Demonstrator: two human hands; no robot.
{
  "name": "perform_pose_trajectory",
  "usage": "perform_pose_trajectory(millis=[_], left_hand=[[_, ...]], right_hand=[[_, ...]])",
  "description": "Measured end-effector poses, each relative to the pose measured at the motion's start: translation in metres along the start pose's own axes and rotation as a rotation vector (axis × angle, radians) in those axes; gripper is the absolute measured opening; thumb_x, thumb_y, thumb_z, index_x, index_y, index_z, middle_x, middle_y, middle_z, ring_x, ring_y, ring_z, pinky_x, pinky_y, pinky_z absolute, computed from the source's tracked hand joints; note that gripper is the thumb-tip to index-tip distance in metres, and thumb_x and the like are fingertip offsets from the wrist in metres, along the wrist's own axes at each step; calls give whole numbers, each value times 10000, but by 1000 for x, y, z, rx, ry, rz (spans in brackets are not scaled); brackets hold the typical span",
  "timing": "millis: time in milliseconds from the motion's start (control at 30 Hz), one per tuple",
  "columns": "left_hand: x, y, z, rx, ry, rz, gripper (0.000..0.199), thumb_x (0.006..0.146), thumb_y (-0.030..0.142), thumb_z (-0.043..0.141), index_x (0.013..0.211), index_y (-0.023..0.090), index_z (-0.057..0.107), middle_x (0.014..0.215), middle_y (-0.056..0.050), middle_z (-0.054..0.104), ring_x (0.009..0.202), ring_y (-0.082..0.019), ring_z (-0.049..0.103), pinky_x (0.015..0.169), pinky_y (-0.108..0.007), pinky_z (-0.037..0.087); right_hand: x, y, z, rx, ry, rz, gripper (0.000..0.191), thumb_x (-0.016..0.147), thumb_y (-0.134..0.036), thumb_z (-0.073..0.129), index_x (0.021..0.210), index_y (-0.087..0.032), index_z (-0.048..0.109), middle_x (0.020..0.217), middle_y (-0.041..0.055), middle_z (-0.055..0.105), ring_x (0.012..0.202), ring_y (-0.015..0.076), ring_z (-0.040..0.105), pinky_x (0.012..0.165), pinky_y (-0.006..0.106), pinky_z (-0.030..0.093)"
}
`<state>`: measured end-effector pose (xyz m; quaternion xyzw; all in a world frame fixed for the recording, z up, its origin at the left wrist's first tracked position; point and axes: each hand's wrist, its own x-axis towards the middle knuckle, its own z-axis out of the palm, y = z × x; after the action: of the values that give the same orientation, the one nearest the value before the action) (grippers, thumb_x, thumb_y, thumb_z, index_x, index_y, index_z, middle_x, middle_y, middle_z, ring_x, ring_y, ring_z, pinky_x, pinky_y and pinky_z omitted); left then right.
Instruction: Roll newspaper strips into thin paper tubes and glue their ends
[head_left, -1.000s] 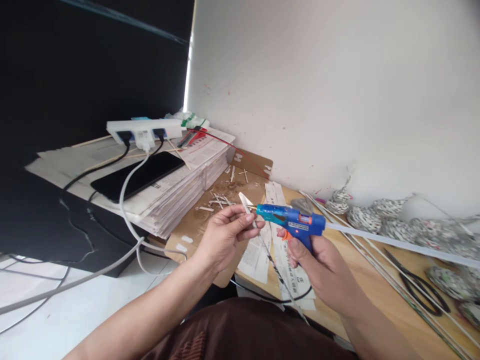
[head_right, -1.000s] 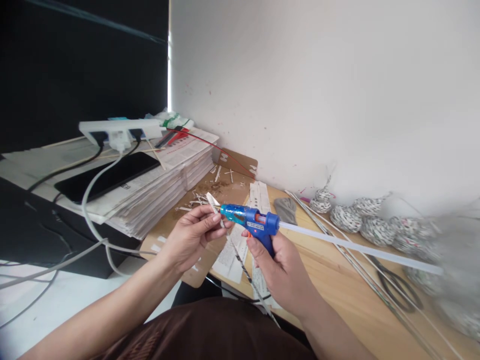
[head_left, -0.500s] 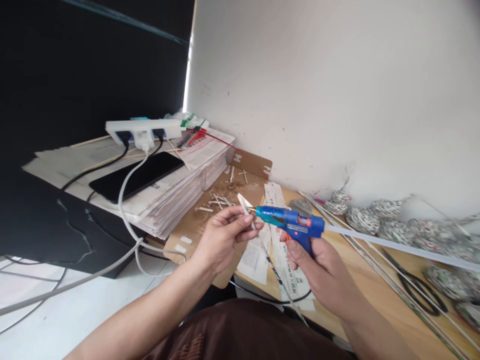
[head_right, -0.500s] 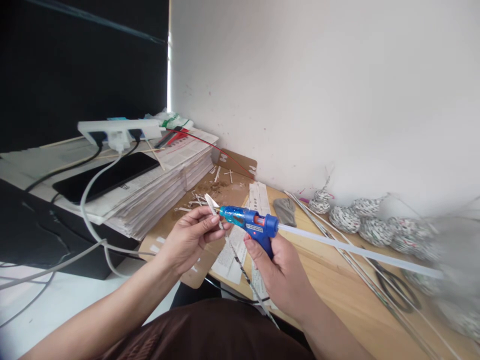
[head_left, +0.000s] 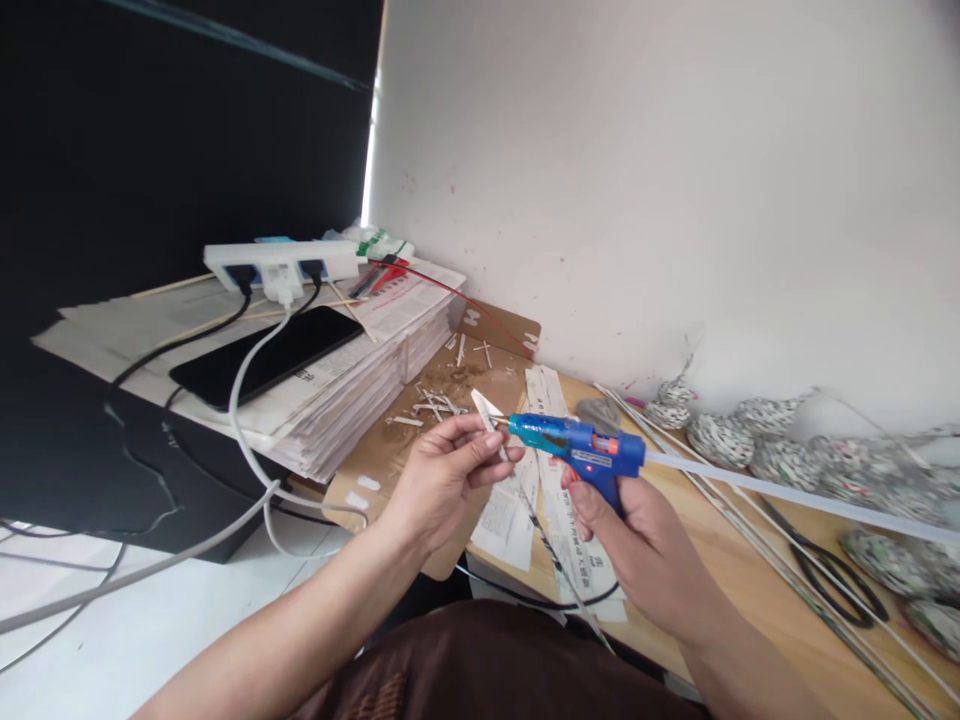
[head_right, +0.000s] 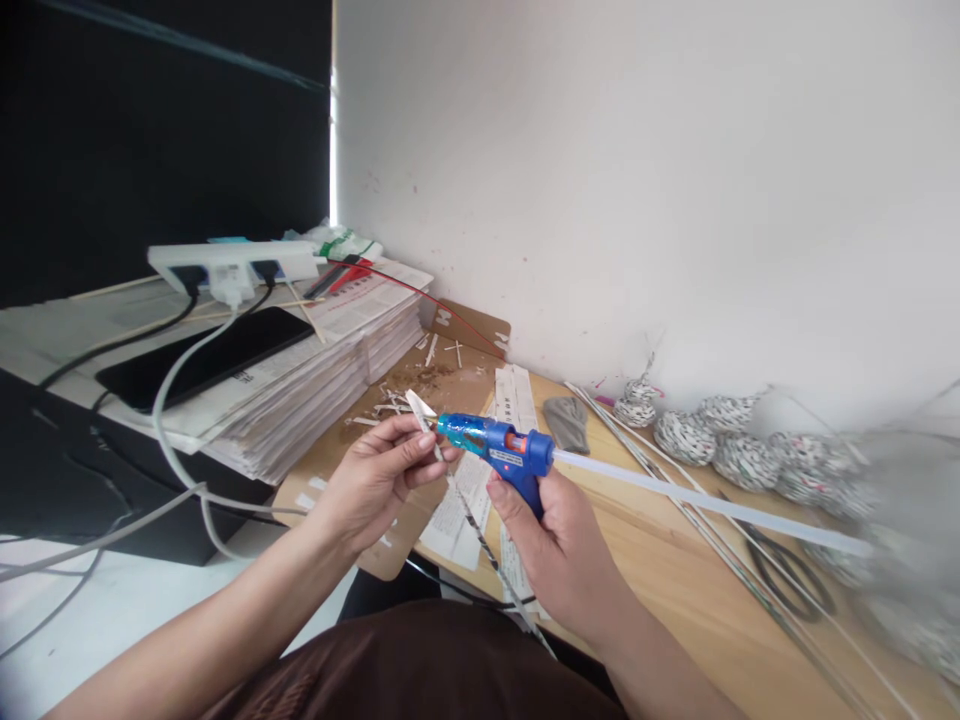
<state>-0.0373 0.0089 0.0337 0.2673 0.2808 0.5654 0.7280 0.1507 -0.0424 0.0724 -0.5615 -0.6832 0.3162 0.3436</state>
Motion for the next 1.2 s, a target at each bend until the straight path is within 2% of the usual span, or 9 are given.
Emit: perform_pose_trajectory(millis=[300, 433, 667, 867, 1200], left_hand=[[-1, 1, 0, -8, 15, -10, 210, 706, 155, 758, 847, 129, 605, 817, -57, 701, 794, -201, 716, 652, -215, 589], [-1, 1, -2, -18, 25, -4, 222, 686, 159, 774, 837, 132, 614, 754, -23, 674, 798, -212, 716, 646, -219, 592], [-2, 3, -5, -39, 32, 11, 248, 674, 138, 779, 866, 132, 621, 750, -12, 687, 682, -137, 698, 634, -214, 592], [-4, 4, -6, -21, 30, 0, 244, 675, 165, 782, 846, 135, 610, 773, -33, 699, 747, -175, 713, 640, -217, 589], [-3, 6, -7, -25, 28, -4, 211, 704, 158, 761, 849, 136, 609, 806, -52, 703, 792, -194, 716, 654, -216, 587]], right_hand=[[0, -2, 1, -25, 31, -15, 258, 916, -430, 490, 951, -192, 584, 636, -13, 518, 565, 133, 474, 530, 251, 400], [-1, -2, 1, -23, 64, 13, 276, 903, -441, 509, 953, -182, 587, 615, -12, 512, 551, 135, 468, 511, 253, 380], [0, -3, 8, 161, -92, 62, 321, 916, -479, 466, 958, -178, 570, 631, -12, 488, 576, 128, 455, 528, 249, 378], [3, 7, 14, 183, -82, 70, 335, 917, -489, 460, 800, -184, 534, 632, -2, 498, 587, 132, 477, 560, 262, 403], [7, 3, 17, 238, -37, 63, 329, 909, -487, 473, 802, -181, 528, 627, -6, 510, 586, 130, 494, 568, 251, 426]])
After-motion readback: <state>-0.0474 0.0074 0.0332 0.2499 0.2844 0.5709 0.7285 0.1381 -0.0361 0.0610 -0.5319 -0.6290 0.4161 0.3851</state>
